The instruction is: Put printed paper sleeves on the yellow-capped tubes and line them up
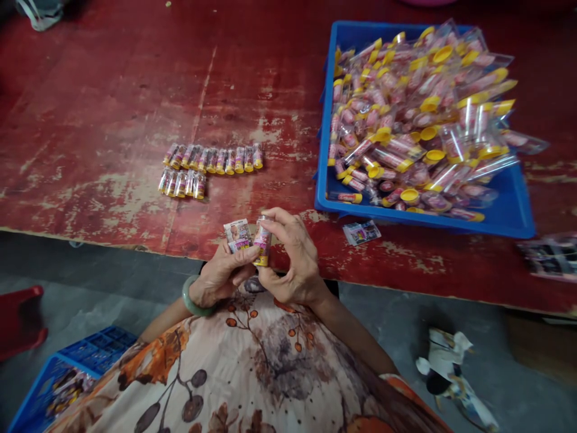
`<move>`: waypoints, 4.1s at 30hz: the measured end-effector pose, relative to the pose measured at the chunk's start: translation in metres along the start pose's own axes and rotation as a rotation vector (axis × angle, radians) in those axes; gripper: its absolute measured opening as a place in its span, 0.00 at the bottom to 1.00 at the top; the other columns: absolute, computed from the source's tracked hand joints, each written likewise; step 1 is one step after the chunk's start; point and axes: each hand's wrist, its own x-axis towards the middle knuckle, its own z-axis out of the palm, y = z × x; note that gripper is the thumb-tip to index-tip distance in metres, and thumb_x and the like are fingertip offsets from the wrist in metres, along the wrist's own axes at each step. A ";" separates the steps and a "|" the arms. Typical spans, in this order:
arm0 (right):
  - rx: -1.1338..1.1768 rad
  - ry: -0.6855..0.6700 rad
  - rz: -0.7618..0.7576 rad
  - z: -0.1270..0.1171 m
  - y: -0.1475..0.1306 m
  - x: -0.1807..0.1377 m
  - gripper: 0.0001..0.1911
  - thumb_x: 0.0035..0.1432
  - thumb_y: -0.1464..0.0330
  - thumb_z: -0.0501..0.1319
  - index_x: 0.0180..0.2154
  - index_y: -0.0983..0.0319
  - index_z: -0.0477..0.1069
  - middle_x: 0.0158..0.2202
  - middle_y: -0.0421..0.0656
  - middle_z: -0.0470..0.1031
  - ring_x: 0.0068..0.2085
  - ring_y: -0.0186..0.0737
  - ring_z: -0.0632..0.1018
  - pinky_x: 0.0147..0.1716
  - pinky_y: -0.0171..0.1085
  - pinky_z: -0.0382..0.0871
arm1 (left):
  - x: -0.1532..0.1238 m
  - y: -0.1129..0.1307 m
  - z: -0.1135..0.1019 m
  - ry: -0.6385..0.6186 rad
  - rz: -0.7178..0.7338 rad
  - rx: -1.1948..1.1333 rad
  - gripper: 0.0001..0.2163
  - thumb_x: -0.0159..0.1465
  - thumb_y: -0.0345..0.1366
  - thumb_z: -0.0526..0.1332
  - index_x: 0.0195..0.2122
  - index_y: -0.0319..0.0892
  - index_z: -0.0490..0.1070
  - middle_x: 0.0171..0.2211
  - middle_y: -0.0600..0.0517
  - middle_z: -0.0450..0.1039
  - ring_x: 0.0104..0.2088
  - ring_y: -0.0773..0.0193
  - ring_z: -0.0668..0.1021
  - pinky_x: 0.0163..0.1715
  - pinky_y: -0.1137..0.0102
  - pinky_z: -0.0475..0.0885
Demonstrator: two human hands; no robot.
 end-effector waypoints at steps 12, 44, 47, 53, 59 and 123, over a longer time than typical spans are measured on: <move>-0.052 -0.034 -0.075 0.001 0.001 -0.004 0.34 0.46 0.74 0.57 0.58 0.64 0.65 0.55 0.53 0.69 0.52 0.57 0.74 0.47 0.57 0.72 | -0.002 -0.008 -0.003 0.006 -0.020 -0.051 0.15 0.54 0.42 0.71 0.34 0.37 0.70 0.24 0.56 0.69 0.15 0.81 0.56 0.13 0.78 0.48; 0.475 0.128 0.217 0.013 0.001 -0.011 0.22 0.61 0.51 0.57 0.51 0.56 0.68 0.53 0.51 0.71 0.55 0.53 0.73 0.50 0.54 0.72 | -0.010 -0.015 0.003 0.035 -0.039 -0.114 0.17 0.51 0.40 0.74 0.36 0.37 0.71 0.25 0.58 0.66 0.15 0.82 0.55 0.12 0.79 0.49; 0.516 0.076 0.220 0.011 0.002 -0.010 0.24 0.57 0.53 0.62 0.52 0.56 0.68 0.55 0.51 0.69 0.57 0.54 0.72 0.52 0.55 0.71 | -0.011 -0.016 0.002 0.038 -0.028 -0.115 0.18 0.51 0.39 0.74 0.38 0.38 0.71 0.27 0.57 0.66 0.16 0.82 0.55 0.12 0.79 0.49; 0.550 0.068 0.196 0.007 0.000 -0.007 0.22 0.57 0.60 0.62 0.53 0.57 0.68 0.56 0.51 0.69 0.58 0.54 0.71 0.54 0.56 0.69 | -0.011 -0.014 0.003 0.042 -0.014 -0.121 0.19 0.50 0.39 0.74 0.39 0.38 0.72 0.27 0.57 0.67 0.16 0.81 0.56 0.12 0.79 0.49; 0.503 0.078 0.170 0.008 -0.002 -0.003 0.22 0.56 0.65 0.64 0.53 0.55 0.68 0.57 0.50 0.69 0.58 0.53 0.71 0.53 0.56 0.71 | -0.010 -0.011 0.004 0.043 -0.007 -0.084 0.17 0.50 0.40 0.74 0.36 0.39 0.72 0.25 0.58 0.66 0.16 0.81 0.54 0.13 0.78 0.49; 0.213 -0.128 0.183 0.021 0.015 -0.008 0.31 0.52 0.72 0.61 0.58 0.56 0.61 0.62 0.50 0.64 0.61 0.55 0.67 0.56 0.57 0.67 | 0.004 0.001 -0.012 0.273 0.091 0.034 0.17 0.47 0.40 0.74 0.34 0.36 0.77 0.29 0.50 0.75 0.26 0.68 0.73 0.28 0.71 0.70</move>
